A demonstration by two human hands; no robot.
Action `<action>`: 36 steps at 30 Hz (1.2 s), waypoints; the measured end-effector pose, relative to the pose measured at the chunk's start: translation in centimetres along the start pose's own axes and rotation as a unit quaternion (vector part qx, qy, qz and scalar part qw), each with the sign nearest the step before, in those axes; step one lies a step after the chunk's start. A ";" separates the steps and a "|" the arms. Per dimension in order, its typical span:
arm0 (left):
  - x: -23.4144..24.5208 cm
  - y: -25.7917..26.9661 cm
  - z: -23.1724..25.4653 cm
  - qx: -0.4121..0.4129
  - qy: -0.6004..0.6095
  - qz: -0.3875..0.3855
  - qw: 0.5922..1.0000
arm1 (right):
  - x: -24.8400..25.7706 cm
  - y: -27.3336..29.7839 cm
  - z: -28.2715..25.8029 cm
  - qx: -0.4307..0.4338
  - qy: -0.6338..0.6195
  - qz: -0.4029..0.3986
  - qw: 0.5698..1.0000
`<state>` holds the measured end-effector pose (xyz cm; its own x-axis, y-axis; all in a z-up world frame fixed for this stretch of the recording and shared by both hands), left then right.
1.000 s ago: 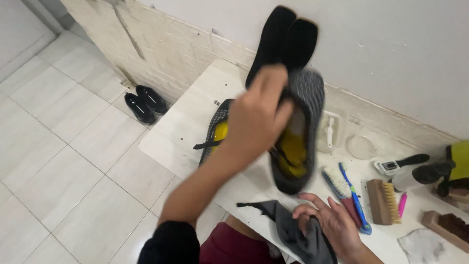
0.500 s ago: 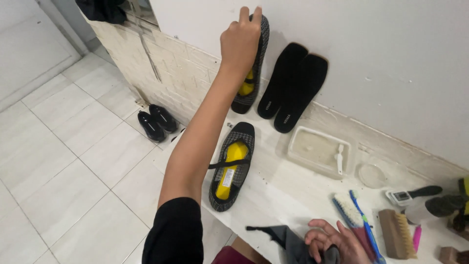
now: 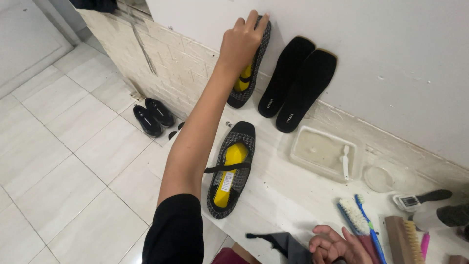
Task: The person cleans the sole of a black and white patterned flat shoe using a toothbrush and a cloth. They scrub the sole, wipe it with a cloth, and place the shoe against the wall. The person then wipes the table surface and organizes cleaning tools.
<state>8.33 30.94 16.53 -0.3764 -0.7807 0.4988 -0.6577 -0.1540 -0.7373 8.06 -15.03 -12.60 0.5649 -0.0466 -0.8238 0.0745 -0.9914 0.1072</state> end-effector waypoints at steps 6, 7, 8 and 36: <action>0.0 0.6 0.9 -0.008 0.010 0.001 1.000 | -1.0 -0.4 -0.5 0.019 0.006 -0.040 0.999; 0.4 0.6 1.1 -0.009 -0.005 0.011 1.000 | -1.2 -0.4 -0.5 0.015 0.014 -0.058 0.998; 0.3 0.6 1.1 -0.008 -0.006 0.011 1.000 | -1.4 -0.5 -0.5 0.015 0.015 -0.059 0.998; -0.6 0.9 -0.9 0.067 0.207 -0.039 0.975 | 0.0 -0.2 -0.3 0.010 0.023 -0.020 0.999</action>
<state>7.37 31.82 15.99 -0.5787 -0.4555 0.6765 -0.6141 -0.3024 -0.7290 8.27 -14.80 -12.49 0.5990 -0.0012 -0.8007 0.0820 -0.9947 0.0628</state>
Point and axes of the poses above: each hand's wrist, its own y-axis away from the middle knuckle, its own x-axis out of the back of the hand, z = x × y, the point moved 7 cm from there along -y, towards the middle knuckle, and after that the axes turned 15 degrees about -z, right-handed, at the moved point
